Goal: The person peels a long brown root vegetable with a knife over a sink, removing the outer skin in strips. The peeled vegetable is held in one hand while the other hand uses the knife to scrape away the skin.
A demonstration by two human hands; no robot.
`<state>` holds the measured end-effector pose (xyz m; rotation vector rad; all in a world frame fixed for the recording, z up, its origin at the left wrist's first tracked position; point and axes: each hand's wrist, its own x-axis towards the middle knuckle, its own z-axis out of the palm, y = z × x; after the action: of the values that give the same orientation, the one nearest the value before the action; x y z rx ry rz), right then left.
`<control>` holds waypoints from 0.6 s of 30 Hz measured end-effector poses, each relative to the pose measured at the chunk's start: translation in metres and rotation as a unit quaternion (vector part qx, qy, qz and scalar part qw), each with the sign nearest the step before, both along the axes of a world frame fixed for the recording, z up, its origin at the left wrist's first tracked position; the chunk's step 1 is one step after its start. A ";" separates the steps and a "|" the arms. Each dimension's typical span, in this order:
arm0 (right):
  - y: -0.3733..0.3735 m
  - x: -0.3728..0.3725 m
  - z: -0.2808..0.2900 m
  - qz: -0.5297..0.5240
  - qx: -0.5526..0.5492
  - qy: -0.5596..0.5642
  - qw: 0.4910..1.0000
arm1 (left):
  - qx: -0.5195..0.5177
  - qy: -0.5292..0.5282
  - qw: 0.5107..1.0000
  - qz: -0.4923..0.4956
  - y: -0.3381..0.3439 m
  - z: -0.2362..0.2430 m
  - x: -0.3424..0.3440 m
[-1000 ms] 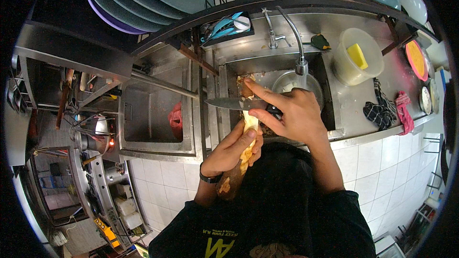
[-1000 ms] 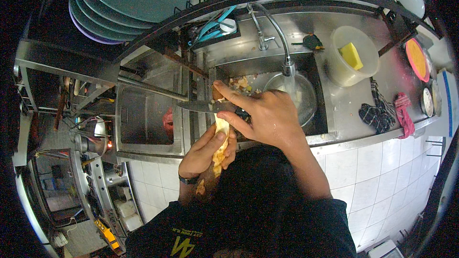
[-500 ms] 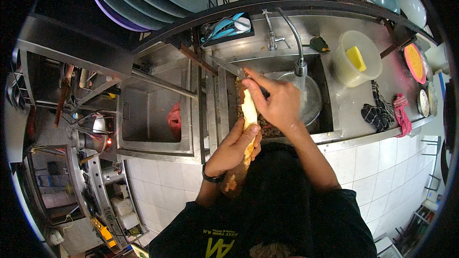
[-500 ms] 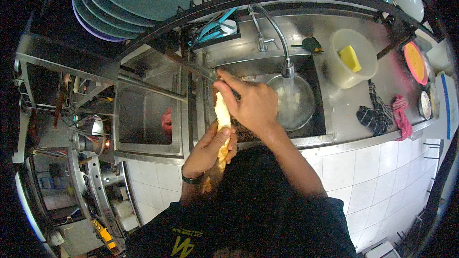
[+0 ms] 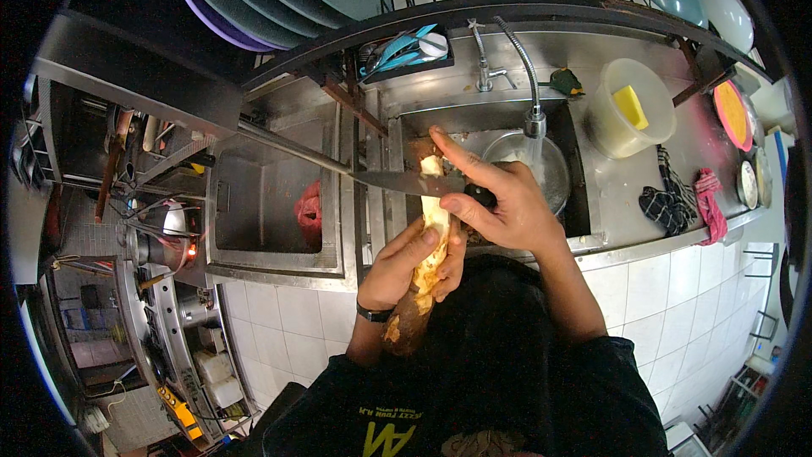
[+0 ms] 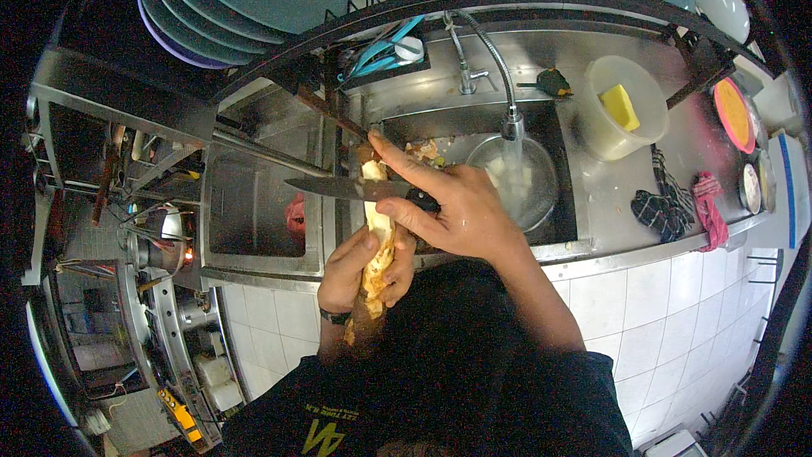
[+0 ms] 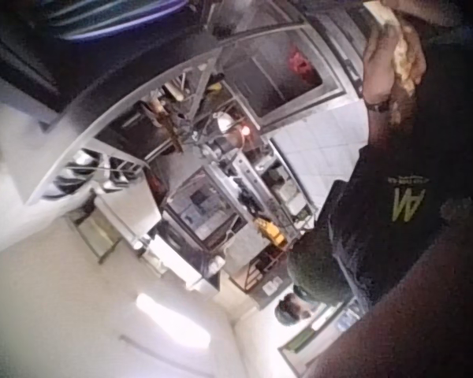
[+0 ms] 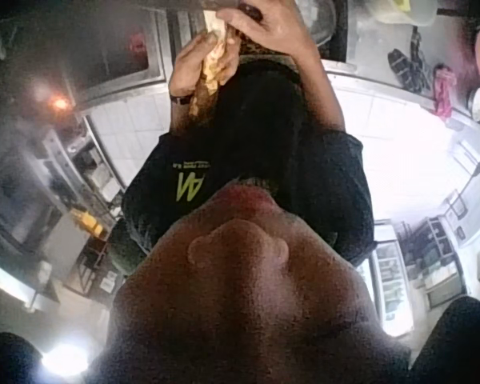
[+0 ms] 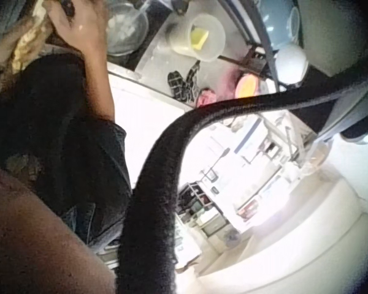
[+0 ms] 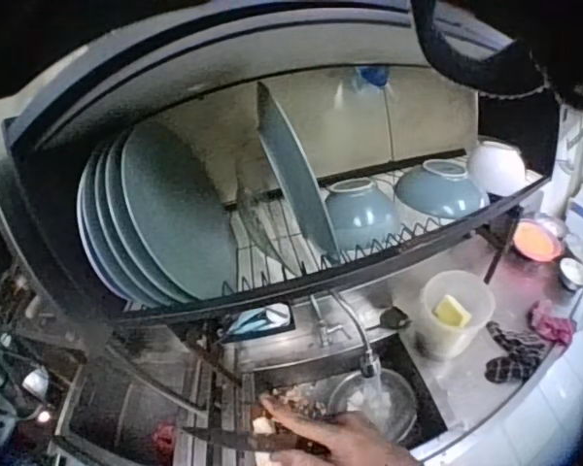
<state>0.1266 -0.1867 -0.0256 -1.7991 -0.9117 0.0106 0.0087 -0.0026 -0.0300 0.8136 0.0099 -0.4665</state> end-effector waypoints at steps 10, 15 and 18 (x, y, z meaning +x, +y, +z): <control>-0.004 0.001 0.001 -0.097 -0.047 -0.077 0.991 | -0.021 0.001 0.997 -0.070 -0.003 -0.007 -0.001; -0.010 0.005 -0.017 -0.072 0.033 0.002 0.997 | -0.005 0.009 0.999 -0.054 -0.013 0.000 -0.005; -0.016 0.006 -0.014 -0.039 0.051 -0.019 0.998 | -0.020 0.002 0.998 -0.060 -0.007 0.001 -0.004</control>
<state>0.1331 -0.2029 -0.0394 -1.7432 -0.8522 -0.1183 0.0052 -0.0097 -0.0294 0.7774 -0.0451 -0.5806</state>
